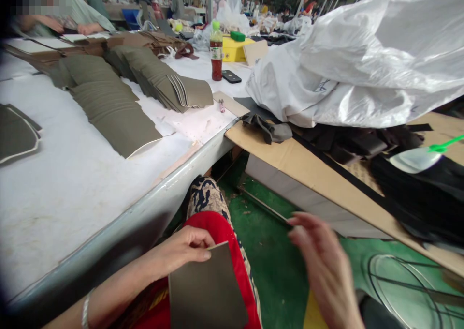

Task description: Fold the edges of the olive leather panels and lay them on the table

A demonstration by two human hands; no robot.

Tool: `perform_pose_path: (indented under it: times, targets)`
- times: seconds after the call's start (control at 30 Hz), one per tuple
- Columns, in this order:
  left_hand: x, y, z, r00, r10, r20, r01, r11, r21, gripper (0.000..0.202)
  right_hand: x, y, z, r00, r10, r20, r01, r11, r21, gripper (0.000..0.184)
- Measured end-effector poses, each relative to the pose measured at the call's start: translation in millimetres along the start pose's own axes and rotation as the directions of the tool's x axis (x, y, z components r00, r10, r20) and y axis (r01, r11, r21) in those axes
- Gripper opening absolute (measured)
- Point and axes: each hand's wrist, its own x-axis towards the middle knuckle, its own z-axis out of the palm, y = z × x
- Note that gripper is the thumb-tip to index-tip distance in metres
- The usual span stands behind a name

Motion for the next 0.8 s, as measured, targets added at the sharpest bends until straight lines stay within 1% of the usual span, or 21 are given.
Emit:
perform_pose_path:
  times: [0.03,0.07,0.1,0.13,0.17,0.2,0.23,0.37,0.43,0.5,0.57,0.6,0.63,0.67,0.7,0.77,0.8]
  targets:
    - [-1,2,0.6,1.0,0.011,0.018,-0.011,1.0,-0.007,0.022,-7,-7,22,0.97,0.046,0.238,-0.047,0.999,-0.003,0.039]
    - [-3,5,0.5,0.999,0.026,0.034,-0.026,1.0,-0.003,0.022,-15,-12,43,0.914,0.075,0.399,-0.077,0.997,-0.012,0.042]
    - [-6,7,-0.5,0.998,0.043,0.048,-0.043,0.999,0.014,0.023,-23,-15,62,0.851,0.099,0.516,-0.103,0.994,-0.021,0.037]
    - [-9,10,-2.4,0.997,0.055,0.06,-0.058,0.998,0.039,0.023,-30,-16,76,0.803,0.118,0.585,-0.125,0.992,-0.028,0.03]
    - [-12,12,-4.9,0.996,0.063,0.064,-0.068,0.995,0.069,0.024,-35,-16,85,0.778,0.129,0.615,-0.139,0.99,-0.032,0.026]
    - [-15,14,-7.8,0.996,0.062,0.063,-0.068,0.993,0.099,0.025,-39,-15,90,0.768,0.137,0.626,-0.149,0.988,-0.033,0.028]
    - [-18,16,-10.8,0.997,0.05,0.059,-0.057,0.991,0.12,0.025,-41,-13,92,0.769,0.141,0.624,-0.156,0.987,-0.031,0.031]
    - [-25,21,-19.3,0.997,-0.039,0.073,0.028,0.99,0.14,0.023,-40,-3,83,0.767,0.121,0.63,-0.145,0.989,-0.014,0.036]
    - [-24,22,-20.5,0.995,-0.053,0.09,0.038,0.985,0.166,0.021,-40,-1,79,0.768,0.108,0.631,-0.111,0.993,-0.034,0.036]
    - [-23,24,-20.2,0.993,-0.067,0.098,0.047,0.978,0.201,0.017,-40,-1,78,0.768,0.084,0.635,-0.051,0.996,-0.07,0.032]
    - [-21,24,-19.0,0.991,-0.094,0.099,0.073,0.977,0.198,0.016,-41,-3,78,0.787,-0.004,0.617,0.07,0.994,-0.083,0.022]
    - [-20,24,-18.2,0.989,-0.108,0.1,0.089,0.98,0.18,0.016,-41,-5,79,0.796,-0.083,0.6,0.158,0.985,-0.073,0.02]
    - [-19,24,-17.2,0.987,-0.124,0.099,0.107,0.982,0.155,0.016,-41,-7,79,0.791,-0.173,0.587,0.255,0.965,-0.059,0.021]
    - [-18,24,-16.1,0.986,-0.135,0.093,0.123,0.984,0.125,0.016,-41,-10,80,0.769,-0.261,0.583,0.352,0.935,-0.046,0.021]
    - [-17,23,-15.0,0.986,-0.144,0.086,0.136,0.986,0.093,0.015,-41,-14,82,0.736,-0.333,0.589,0.438,0.898,-0.039,0.02]
    - [-15,21,-12.8,0.984,-0.16,0.08,0.158,0.987,0.031,0.014,-41,-20,85,0.667,-0.409,0.623,0.554,0.831,-0.047,0.014]
    - [-14,20,-12.0,0.983,-0.166,0.079,0.166,0.986,0.005,0.014,-40,-22,87,0.648,-0.422,0.635,0.588,0.806,-0.064,0.012]
